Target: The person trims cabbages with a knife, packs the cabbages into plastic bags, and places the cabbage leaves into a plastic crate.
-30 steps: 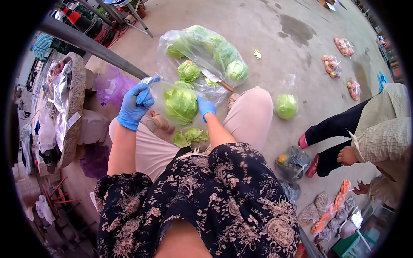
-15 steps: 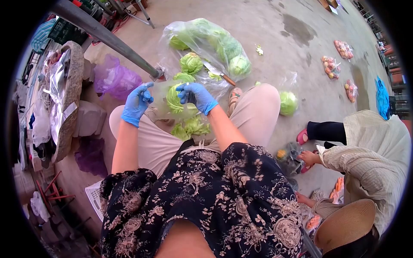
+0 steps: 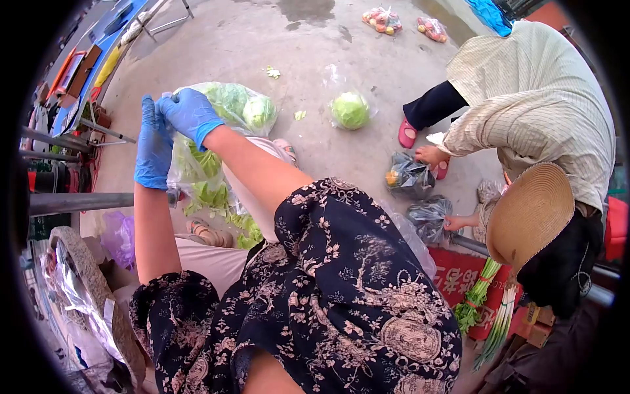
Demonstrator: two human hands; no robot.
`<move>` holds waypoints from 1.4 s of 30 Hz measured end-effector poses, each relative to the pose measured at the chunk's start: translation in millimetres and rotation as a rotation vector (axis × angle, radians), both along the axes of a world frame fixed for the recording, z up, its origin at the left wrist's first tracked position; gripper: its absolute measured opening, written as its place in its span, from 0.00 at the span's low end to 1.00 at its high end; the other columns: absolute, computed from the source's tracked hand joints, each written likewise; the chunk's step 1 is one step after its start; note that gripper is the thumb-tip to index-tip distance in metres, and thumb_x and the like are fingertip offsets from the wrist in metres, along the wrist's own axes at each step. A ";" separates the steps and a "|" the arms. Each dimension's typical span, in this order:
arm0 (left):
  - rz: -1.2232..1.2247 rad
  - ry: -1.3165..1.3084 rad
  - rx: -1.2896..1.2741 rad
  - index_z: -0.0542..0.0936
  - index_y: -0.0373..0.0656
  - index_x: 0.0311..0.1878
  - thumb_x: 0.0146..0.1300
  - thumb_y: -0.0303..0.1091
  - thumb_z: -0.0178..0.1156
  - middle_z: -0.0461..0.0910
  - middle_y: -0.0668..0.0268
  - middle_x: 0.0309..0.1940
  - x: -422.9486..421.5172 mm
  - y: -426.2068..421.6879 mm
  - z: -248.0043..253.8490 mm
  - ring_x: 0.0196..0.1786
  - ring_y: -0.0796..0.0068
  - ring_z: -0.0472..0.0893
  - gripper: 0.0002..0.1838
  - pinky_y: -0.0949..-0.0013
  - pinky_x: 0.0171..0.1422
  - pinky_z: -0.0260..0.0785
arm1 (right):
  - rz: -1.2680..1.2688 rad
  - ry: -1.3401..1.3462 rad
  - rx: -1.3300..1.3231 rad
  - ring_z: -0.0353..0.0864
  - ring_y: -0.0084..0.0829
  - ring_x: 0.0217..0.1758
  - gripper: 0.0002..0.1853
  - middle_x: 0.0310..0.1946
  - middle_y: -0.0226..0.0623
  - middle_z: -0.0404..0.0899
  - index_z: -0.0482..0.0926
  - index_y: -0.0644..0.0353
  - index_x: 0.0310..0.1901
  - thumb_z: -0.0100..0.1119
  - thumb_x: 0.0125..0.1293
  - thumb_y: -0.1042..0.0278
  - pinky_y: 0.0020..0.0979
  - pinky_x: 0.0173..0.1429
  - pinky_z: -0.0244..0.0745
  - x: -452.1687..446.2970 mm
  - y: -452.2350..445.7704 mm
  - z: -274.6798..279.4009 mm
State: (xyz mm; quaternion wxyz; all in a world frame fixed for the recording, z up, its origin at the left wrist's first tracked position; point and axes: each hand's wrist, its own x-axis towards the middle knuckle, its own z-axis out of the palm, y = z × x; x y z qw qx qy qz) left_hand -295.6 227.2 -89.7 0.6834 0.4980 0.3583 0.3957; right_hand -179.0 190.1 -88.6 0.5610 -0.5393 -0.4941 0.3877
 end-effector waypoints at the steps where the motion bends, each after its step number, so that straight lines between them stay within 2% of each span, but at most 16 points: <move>1: -0.008 -0.040 -0.043 0.75 0.45 0.45 0.65 0.54 0.46 0.76 0.71 0.38 21.6 -9.2 12.6 0.42 0.80 0.72 0.22 0.75 0.51 0.62 | -0.071 -0.032 0.029 0.77 0.34 0.23 0.23 0.19 0.46 0.75 0.76 0.67 0.27 0.48 0.62 0.51 0.35 0.32 0.70 10.7 -4.7 2.6; 4: -0.069 -0.135 -0.193 0.73 0.42 0.51 0.64 0.55 0.48 0.74 0.68 0.45 63.9 -25.7 6.6 0.51 0.77 0.70 0.25 0.72 0.59 0.59 | -0.256 -0.079 0.023 0.75 0.53 0.29 0.26 0.23 0.58 0.75 0.75 0.69 0.27 0.40 0.64 0.49 0.42 0.35 0.68 29.4 -15.9 -7.9; 7: -0.081 -0.163 -0.255 0.67 0.40 0.58 0.65 0.54 0.48 0.71 0.66 0.50 93.2 -42.5 0.2 0.54 0.74 0.70 0.28 0.70 0.61 0.59 | -0.323 -0.019 -0.058 0.76 0.51 0.30 0.26 0.23 0.58 0.75 0.76 0.70 0.28 0.42 0.64 0.50 0.41 0.37 0.69 49.6 -22.7 -18.9; 13: -0.238 -0.201 -0.353 0.72 0.42 0.50 0.65 0.52 0.46 0.75 0.66 0.44 135.4 -58.0 -42.2 0.49 0.74 0.72 0.23 0.72 0.57 0.64 | -0.506 0.068 -0.183 0.78 0.41 0.34 0.20 0.28 0.56 0.77 0.75 0.71 0.34 0.44 0.64 0.58 0.37 0.39 0.69 83.8 -37.0 -64.0; 15: -0.285 -0.130 -0.405 0.73 0.44 0.50 0.65 0.54 0.47 0.75 0.67 0.43 157.6 -68.9 -64.8 0.48 0.75 0.72 0.23 0.72 0.56 0.63 | -0.615 0.081 -0.168 0.76 0.54 0.39 0.21 0.31 0.63 0.74 0.76 0.72 0.31 0.42 0.62 0.58 0.44 0.42 0.71 102.8 -54.8 -83.8; 17: -0.310 -0.071 -0.451 0.72 0.43 0.52 0.65 0.53 0.47 0.73 0.67 0.46 182.0 -84.2 -95.6 0.50 0.75 0.71 0.24 0.73 0.58 0.60 | -0.625 -0.080 -0.222 0.76 0.52 0.40 0.20 0.31 0.63 0.74 0.76 0.70 0.31 0.42 0.63 0.60 0.43 0.41 0.71 130.6 -67.9 -133.4; 20: -0.363 0.001 -0.281 0.72 0.39 0.53 0.64 0.56 0.47 0.72 0.65 0.50 211.5 -121.9 -148.3 0.52 0.74 0.69 0.28 0.72 0.60 0.59 | -0.674 0.236 -0.288 0.76 0.40 0.27 0.17 0.21 0.48 0.75 0.76 0.67 0.26 0.47 0.59 0.60 0.37 0.31 0.69 168.2 -109.9 -176.1; 21: -0.438 0.032 -0.257 0.72 0.40 0.54 0.63 0.58 0.46 0.72 0.65 0.51 217.9 -134.4 -164.9 0.52 0.74 0.69 0.29 0.71 0.59 0.60 | -0.693 0.541 -0.353 0.74 0.33 0.23 0.15 0.19 0.41 0.74 0.76 0.65 0.24 0.49 0.57 0.60 0.34 0.27 0.67 174.6 -130.6 -162.6; 23: -0.632 0.132 -0.319 0.69 0.45 0.57 0.64 0.59 0.43 0.70 0.68 0.53 220.7 -143.4 -195.1 0.53 0.77 0.68 0.30 0.69 0.58 0.61 | -0.730 0.513 -0.430 0.67 0.21 0.19 0.13 0.18 0.28 0.71 0.76 0.56 0.24 0.51 0.57 0.56 0.24 0.24 0.61 189.2 -153.1 -176.5; 24: -0.754 0.198 -0.409 0.66 0.49 0.61 0.65 0.59 0.41 0.69 0.70 0.55 222.4 -144.4 -208.7 0.55 0.79 0.67 0.29 0.70 0.59 0.60 | -0.746 0.550 -0.467 0.66 0.21 0.18 0.14 0.17 0.27 0.71 0.76 0.57 0.24 0.52 0.55 0.55 0.25 0.24 0.61 194.1 -159.6 -193.2; 29: -0.985 0.254 -0.299 0.61 0.50 0.64 0.65 0.61 0.37 0.63 0.68 0.61 239.8 -151.6 -212.6 0.64 0.73 0.61 0.32 0.65 0.61 0.60 | -0.972 0.385 -0.463 0.71 0.28 0.23 0.18 0.20 0.35 0.75 0.77 0.66 0.28 0.51 0.55 0.55 0.33 0.28 0.65 214.3 -192.8 -228.2; 32: -1.009 0.176 -0.402 0.59 0.49 0.66 0.65 0.60 0.37 0.61 0.66 0.63 252.0 -159.5 -210.5 0.63 0.70 0.64 0.33 0.65 0.61 0.62 | -1.063 0.411 -0.416 0.74 0.31 0.27 0.21 0.25 0.39 0.78 0.78 0.68 0.33 0.51 0.55 0.53 0.34 0.32 0.68 216.8 -198.1 -254.3; 36: -0.813 0.236 -0.331 0.63 0.42 0.63 0.65 0.58 0.40 0.67 0.61 0.58 266.8 -182.9 -206.2 0.62 0.71 0.63 0.32 0.69 0.65 0.53 | -1.127 0.391 -0.361 0.75 0.32 0.29 0.22 0.27 0.41 0.78 0.78 0.66 0.34 0.49 0.60 0.51 0.35 0.34 0.70 216.9 -196.5 -294.4; 37: -0.787 0.266 -0.334 0.63 0.38 0.62 0.65 0.58 0.39 0.66 0.60 0.59 265.0 -185.7 -191.8 0.63 0.68 0.62 0.34 0.71 0.68 0.48 | -1.077 0.536 -0.396 0.75 0.33 0.31 0.21 0.29 0.41 0.78 0.77 0.66 0.36 0.47 0.63 0.52 0.35 0.36 0.70 213.7 -197.6 -283.7; 40: -0.838 0.255 -0.272 0.59 0.45 0.66 0.60 0.65 0.42 0.63 0.61 0.62 275.2 -176.9 -235.3 0.62 0.69 0.64 0.39 0.66 0.61 0.62 | -1.075 0.448 -0.194 0.74 0.33 0.33 0.19 0.31 0.40 0.77 0.75 0.64 0.39 0.44 0.64 0.55 0.35 0.37 0.70 230.4 -187.7 -344.9; 42: -0.779 0.236 -0.280 0.62 0.41 0.64 0.62 0.63 0.39 0.64 0.57 0.61 274.8 -179.4 -240.9 0.63 0.67 0.63 0.37 0.68 0.65 0.54 | -1.081 0.350 -0.250 0.76 0.39 0.37 0.17 0.37 0.47 0.78 0.74 0.62 0.41 0.43 0.65 0.56 0.38 0.41 0.71 232.7 -184.6 -345.1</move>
